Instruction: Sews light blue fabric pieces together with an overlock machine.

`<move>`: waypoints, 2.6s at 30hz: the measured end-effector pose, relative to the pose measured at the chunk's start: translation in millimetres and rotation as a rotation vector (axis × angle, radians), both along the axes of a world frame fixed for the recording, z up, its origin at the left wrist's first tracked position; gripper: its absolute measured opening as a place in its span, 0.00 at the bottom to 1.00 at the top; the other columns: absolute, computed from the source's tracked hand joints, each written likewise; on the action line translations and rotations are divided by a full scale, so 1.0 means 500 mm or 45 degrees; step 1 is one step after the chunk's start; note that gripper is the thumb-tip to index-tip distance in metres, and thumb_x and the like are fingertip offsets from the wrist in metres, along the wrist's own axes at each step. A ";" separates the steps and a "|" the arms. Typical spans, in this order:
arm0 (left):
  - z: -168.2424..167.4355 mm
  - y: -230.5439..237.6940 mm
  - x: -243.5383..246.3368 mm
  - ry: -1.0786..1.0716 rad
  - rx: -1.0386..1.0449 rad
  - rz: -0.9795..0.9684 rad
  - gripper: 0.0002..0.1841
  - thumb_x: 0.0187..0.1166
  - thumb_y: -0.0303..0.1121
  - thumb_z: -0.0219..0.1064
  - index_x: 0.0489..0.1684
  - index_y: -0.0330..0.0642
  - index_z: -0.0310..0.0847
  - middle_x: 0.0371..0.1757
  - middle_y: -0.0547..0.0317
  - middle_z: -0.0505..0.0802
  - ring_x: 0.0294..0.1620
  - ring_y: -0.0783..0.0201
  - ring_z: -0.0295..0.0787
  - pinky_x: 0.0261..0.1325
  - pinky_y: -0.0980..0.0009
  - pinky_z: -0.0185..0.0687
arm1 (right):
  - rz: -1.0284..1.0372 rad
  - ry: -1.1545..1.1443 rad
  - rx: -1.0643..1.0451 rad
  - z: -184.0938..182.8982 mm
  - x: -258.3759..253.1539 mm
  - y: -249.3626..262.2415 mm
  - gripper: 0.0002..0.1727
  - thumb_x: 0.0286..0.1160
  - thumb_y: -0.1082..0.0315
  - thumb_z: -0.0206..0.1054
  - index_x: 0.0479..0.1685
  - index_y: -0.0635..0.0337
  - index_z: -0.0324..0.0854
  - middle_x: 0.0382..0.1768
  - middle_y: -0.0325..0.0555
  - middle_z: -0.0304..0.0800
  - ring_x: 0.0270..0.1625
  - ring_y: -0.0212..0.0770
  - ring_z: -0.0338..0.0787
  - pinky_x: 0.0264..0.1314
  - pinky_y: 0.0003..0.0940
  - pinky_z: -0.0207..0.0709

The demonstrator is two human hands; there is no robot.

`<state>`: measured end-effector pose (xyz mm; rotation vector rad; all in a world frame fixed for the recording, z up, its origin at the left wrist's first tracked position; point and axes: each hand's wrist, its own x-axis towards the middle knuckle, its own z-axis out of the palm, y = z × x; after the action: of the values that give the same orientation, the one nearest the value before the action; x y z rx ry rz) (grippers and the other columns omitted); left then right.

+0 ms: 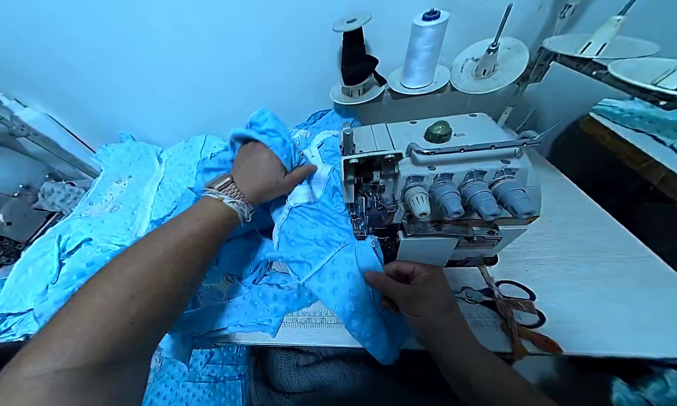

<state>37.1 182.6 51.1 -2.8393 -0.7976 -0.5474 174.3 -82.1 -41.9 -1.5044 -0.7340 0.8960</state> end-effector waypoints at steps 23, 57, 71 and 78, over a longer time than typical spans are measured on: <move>-0.111 -0.371 -0.035 -0.053 -0.266 -0.064 0.33 0.47 0.55 0.84 0.50 0.43 0.87 0.64 0.45 0.84 0.66 0.42 0.80 0.54 0.49 0.84 | 0.085 -0.181 0.250 -0.079 -0.095 -0.068 0.09 0.73 0.77 0.69 0.49 0.60 0.87 0.35 0.40 0.96 0.36 0.30 0.95 0.43 0.26 0.90; -0.155 -0.388 -0.106 -0.346 -0.129 -0.017 0.11 0.65 0.36 0.62 0.22 0.45 0.90 0.61 0.47 0.90 0.64 0.46 0.86 0.64 0.46 0.79 | 0.460 -1.322 -0.010 -0.308 -0.028 -0.396 0.14 0.78 0.76 0.63 0.58 0.67 0.89 0.66 0.64 0.89 0.69 0.67 0.88 0.69 0.65 0.79; -0.157 -0.464 -0.094 -0.638 -0.102 -0.089 0.09 0.76 0.28 0.56 0.36 0.41 0.85 0.33 0.60 0.87 0.36 0.62 0.85 0.38 0.68 0.82 | 0.119 -0.175 -0.130 -0.058 -0.027 -0.051 0.20 0.72 0.65 0.78 0.57 0.65 0.78 0.44 0.50 0.90 0.40 0.40 0.94 0.37 0.38 0.91; -0.211 -0.486 -0.131 -0.666 -0.339 -0.289 0.08 0.80 0.27 0.64 0.50 0.38 0.86 0.36 0.58 0.90 0.38 0.65 0.89 0.46 0.72 0.88 | 0.176 0.306 0.076 -0.057 -0.120 -0.107 0.08 0.74 0.76 0.71 0.48 0.66 0.87 0.37 0.50 0.95 0.36 0.40 0.95 0.35 0.31 0.90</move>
<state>-28.3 -60.3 -54.4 -3.0864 -0.6554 -1.3497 114.5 -135.5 -70.7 -1.2782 -0.6876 1.1276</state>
